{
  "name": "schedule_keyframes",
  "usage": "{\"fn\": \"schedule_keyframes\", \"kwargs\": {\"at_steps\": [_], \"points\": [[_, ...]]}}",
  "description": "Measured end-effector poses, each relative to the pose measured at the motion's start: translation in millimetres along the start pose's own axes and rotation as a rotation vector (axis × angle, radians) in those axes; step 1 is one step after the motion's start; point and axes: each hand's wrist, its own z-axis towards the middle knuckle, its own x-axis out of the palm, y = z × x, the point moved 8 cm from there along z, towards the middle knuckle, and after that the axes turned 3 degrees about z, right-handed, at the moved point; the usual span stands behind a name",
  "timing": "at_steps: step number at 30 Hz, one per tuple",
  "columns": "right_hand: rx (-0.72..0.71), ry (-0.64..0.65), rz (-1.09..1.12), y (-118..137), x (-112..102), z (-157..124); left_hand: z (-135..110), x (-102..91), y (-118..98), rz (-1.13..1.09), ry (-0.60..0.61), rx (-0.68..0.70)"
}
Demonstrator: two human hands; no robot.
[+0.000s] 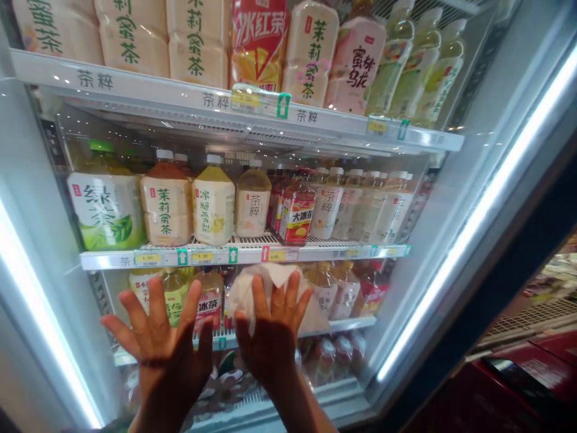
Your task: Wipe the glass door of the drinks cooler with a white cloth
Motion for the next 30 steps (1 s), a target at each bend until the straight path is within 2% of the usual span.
{"fn": "schedule_keyframes", "kwargs": {"at_steps": [2, 4, 6, 9, 11, 17, 19, 22, 24, 26, 30], "points": [[-0.011, 0.049, -0.002, 1, 8, -35, 0, -3.6, 4, 0.008, 0.002, -0.013], [-0.027, 0.048, -0.001, 3, 11, -52, -1, -3.7, 3, 0.026, 0.024, -0.015], [-0.009, 0.042, -0.006, 5, 9, -41, -3, -1.8, -2, 0.044, 0.044, 0.004], [0.031, 0.032, -0.016, 4, 2, -3, -6, 1.7, -11, 0.039, 0.055, 0.033], [0.017, 0.03, -0.018, 3, 0, 5, -9, 3.5, -15, 0.015, 0.057, 0.029], [-0.005, 0.028, -0.072, -12, 5, -51, -11, 6.2, -22, -0.068, 0.07, 0.003], [0.002, 0.014, -0.081, -19, 1, -39, -12, 8.0, -25, -0.104, 0.08, -0.007], [0.03, -0.025, -0.081, -29, -11, 6, -14, 11.2, -33, -0.15, 0.093, 0.017], [0.024, -0.044, -0.075, -33, -17, 19, -17, 13.4, -40, -0.173, 0.098, 0.042], [0.018, -0.018, -0.075, -36, -14, 5, -20, 16.4, -47, -0.19, 0.108, 0.058], [0.024, 0.03, -0.102, -49, -5, -54, -26, 22.0, -58, -0.209, 0.117, 0.097]]}}
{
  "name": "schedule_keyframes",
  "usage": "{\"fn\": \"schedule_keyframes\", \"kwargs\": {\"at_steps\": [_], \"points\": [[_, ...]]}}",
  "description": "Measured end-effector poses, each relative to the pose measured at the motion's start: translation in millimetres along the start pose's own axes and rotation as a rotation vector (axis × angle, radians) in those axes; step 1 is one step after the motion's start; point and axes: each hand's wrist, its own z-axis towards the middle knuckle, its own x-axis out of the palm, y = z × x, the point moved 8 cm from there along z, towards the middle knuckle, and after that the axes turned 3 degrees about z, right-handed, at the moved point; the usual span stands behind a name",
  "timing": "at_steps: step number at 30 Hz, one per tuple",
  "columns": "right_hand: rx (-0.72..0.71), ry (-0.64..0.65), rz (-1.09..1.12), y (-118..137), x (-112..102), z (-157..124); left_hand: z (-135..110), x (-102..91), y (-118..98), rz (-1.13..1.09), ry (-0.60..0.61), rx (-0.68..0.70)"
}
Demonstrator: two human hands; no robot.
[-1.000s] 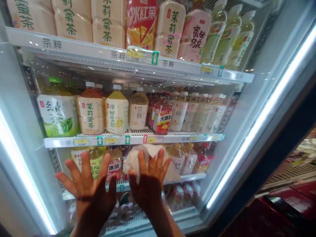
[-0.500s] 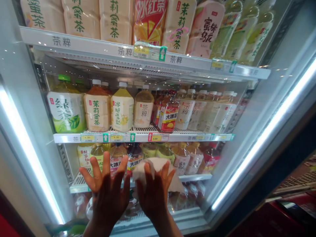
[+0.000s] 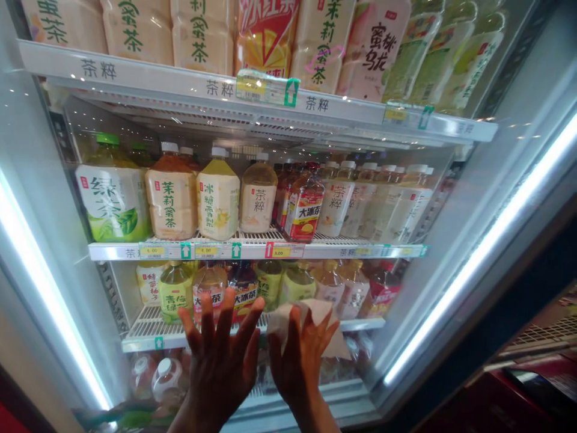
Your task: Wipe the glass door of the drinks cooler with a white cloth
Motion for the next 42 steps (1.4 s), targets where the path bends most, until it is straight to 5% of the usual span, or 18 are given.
{"fn": "schedule_keyframes", "kwargs": {"at_steps": [2, 8, 15, 21, 23, 28, 30, 35, 42], "points": [[0.014, 0.004, -0.002, -11, -1, 1, -2, 2.9, -6, -0.011, -0.003, 0.027], [0.131, -0.072, -0.007, -51, -26, 66, -3, 14.4, -30, -0.051, 0.026, 0.094], [0.131, 0.024, -0.098, -70, -1, -34, 1, 20.1, -45, -0.084, 0.005, 0.125], [0.215, -0.135, -0.034, -107, -38, 51, 4, 23.3, -51, -0.103, 0.001, 0.14], [0.19, -0.127, -0.029, -106, -39, 51, 3, 24.4, -53, -0.104, -0.006, 0.145], [0.189, -0.011, -0.069, -99, -14, -18, 4, 27.2, -55, -0.104, -0.009, 0.142], [0.192, -0.013, -0.066, -102, -14, -14, 5, 27.9, -54, -0.112, -0.001, 0.125], [0.191, -0.125, -0.043, -97, -36, 53, 10, 26.6, -46, -0.109, 0.023, 0.052], [-0.062, 0.081, -0.075, -31, -6, 10, 16, 8.6, -21, -0.052, -0.016, -0.018]]}}
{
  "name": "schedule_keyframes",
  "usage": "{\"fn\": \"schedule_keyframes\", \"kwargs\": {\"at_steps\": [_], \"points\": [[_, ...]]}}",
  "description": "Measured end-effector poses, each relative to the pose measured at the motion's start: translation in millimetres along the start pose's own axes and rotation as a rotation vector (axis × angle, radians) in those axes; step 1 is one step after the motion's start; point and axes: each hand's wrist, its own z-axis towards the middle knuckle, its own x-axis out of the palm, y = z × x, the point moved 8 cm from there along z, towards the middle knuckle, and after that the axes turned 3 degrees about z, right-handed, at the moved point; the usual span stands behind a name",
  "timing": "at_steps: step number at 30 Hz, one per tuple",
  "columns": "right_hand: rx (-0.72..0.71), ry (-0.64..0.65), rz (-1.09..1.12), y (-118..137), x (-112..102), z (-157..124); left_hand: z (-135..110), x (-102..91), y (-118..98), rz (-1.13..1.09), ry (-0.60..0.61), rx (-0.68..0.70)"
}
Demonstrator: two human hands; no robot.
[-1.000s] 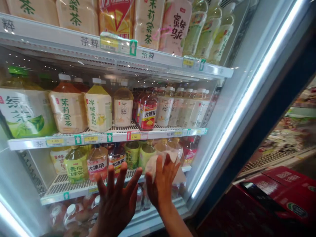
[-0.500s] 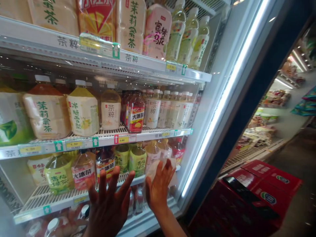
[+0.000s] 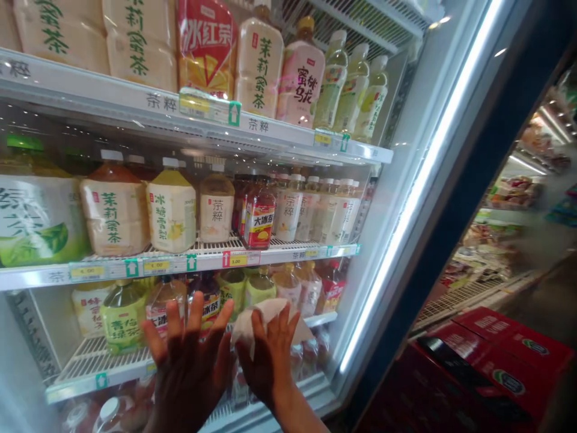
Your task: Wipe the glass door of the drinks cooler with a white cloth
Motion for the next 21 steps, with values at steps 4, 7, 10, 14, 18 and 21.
{"fn": "schedule_keyframes", "kwargs": {"at_steps": [4, 7, 10, 14, 18, 21], "points": [[0.037, -0.127, 0.034, -10, -28, 61, 4, -17.4, 17, 0.089, -0.044, -0.012], [0.058, -0.177, 0.043, -8, -43, 100, 5, -29.2, 32, 0.098, -0.067, -0.046], [-0.147, -0.12, 0.039, 26, -35, 86, 6, -39.4, 48, 0.107, -0.086, -0.094], [-0.48, -0.031, 0.043, 55, -24, 68, 8, -52.4, 65, 0.16, -0.141, -0.154], [-0.224, -0.127, 0.007, 25, -46, 128, 9, -56.1, 70, 0.223, -0.168, -0.142], [-0.249, -0.122, -0.033, 33, -51, 141, 9, -55.6, 72, 0.237, -0.186, -0.14]]}}
